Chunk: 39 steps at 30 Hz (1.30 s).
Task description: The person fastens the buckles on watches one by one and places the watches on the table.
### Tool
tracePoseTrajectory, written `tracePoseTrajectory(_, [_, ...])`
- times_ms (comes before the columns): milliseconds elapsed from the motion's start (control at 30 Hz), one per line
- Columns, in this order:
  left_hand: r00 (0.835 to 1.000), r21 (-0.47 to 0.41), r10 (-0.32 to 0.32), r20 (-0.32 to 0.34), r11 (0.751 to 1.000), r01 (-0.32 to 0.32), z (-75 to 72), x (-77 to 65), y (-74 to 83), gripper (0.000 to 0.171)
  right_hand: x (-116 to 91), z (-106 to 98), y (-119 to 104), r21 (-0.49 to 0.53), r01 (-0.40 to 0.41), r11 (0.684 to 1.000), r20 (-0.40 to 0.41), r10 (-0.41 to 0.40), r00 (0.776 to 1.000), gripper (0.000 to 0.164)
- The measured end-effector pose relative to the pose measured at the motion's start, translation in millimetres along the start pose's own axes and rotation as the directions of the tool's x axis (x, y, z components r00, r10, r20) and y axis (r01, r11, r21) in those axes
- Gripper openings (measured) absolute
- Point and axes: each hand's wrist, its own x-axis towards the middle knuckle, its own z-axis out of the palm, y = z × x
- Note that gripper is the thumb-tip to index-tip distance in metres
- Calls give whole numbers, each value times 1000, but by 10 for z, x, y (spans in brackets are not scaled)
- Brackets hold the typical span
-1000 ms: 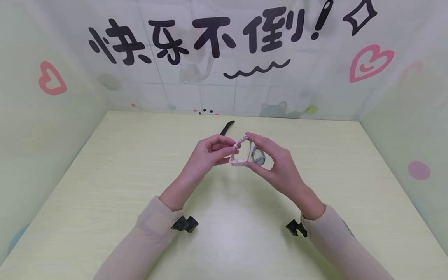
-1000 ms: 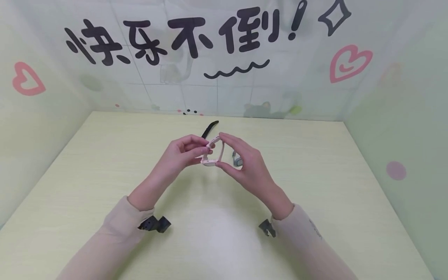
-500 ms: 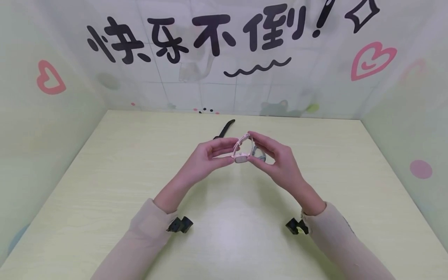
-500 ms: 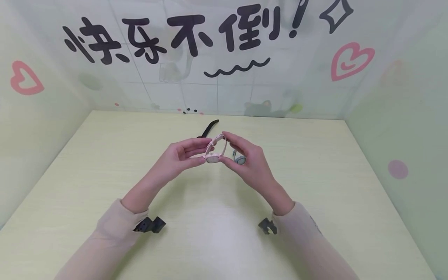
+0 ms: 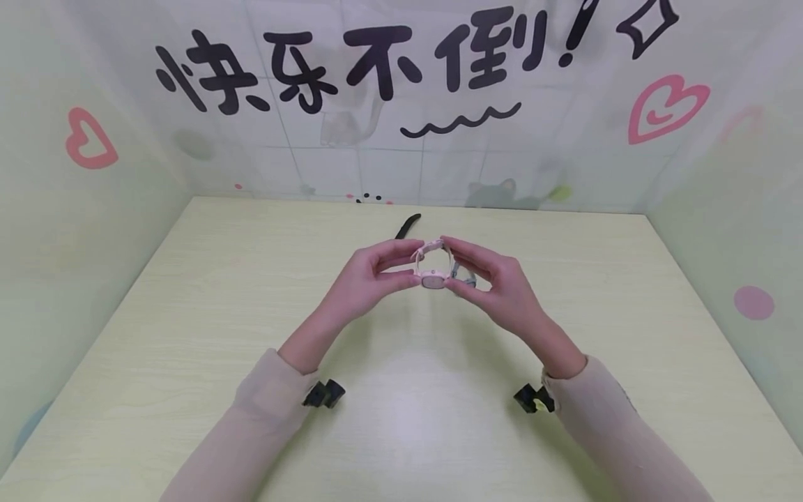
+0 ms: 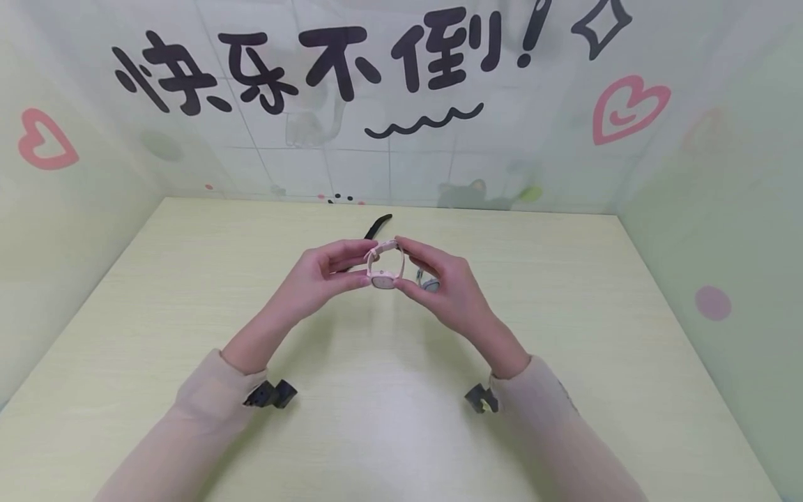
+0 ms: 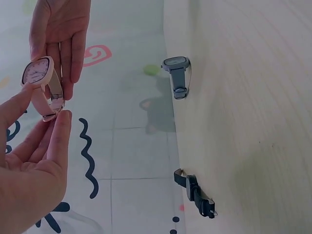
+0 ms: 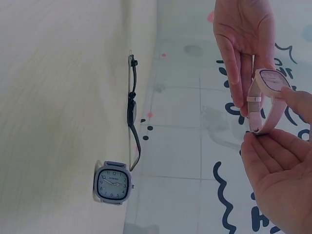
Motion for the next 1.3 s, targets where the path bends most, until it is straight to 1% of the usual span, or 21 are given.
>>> tracePoseTrajectory(167, [1000, 19, -10, -27, 1000, 10, -10, 50, 25, 45, 45, -42, 3, -10, 16, 1000, 23, -15, 1000, 55])
tracePoseTrajectory(267, [999, 37, -27, -48, 999, 28, -13, 85, 31, 44, 78, -73, 17, -19, 19, 1000, 42, -19, 999, 54])
tracePoseTrajectory(333, [998, 53, -35, -56, 998, 38, -14, 110, 34, 44, 105, -93, 40, -15, 4, 1000, 57, -3, 998, 54])
tracePoseTrajectory(533, [997, 108, -41, -61, 993, 48, -25, 206, -21, 44, 189, -135, 135, 25, -89, 996, 96, 87, 992, 54])
tracePoseTrajectory(700, [997, 179, -38, -60, 983, 49, -43, 296, -79, 43, 241, -146, 220, 24, -120, 993, 114, 116, 987, 53])
tracePoseTrajectory(933, [997, 274, -63, -53, 959, 75, -69, 431, -182, 43, 310, -125, 367, -19, -151, 988, 136, 152, 979, 50])
tracePoseTrajectory(1067, [996, 330, -86, -39, 939, 94, -76, 507, -256, 43, 358, -107, 462, -49, -177, 983, 160, 183, 970, 49])
tracePoseTrajectory(1200, [993, 383, -121, -16, 916, 118, -66, 569, -317, 42, 398, -89, 557, -112, -198, 974, 195, 217, 956, 49])
tracePoseTrajectory(1300, [988, 426, -151, 4, 894, 135, -48, 611, -352, 43, 422, -75, 614, -177, -226, 958, 219, 262, 940, 49])
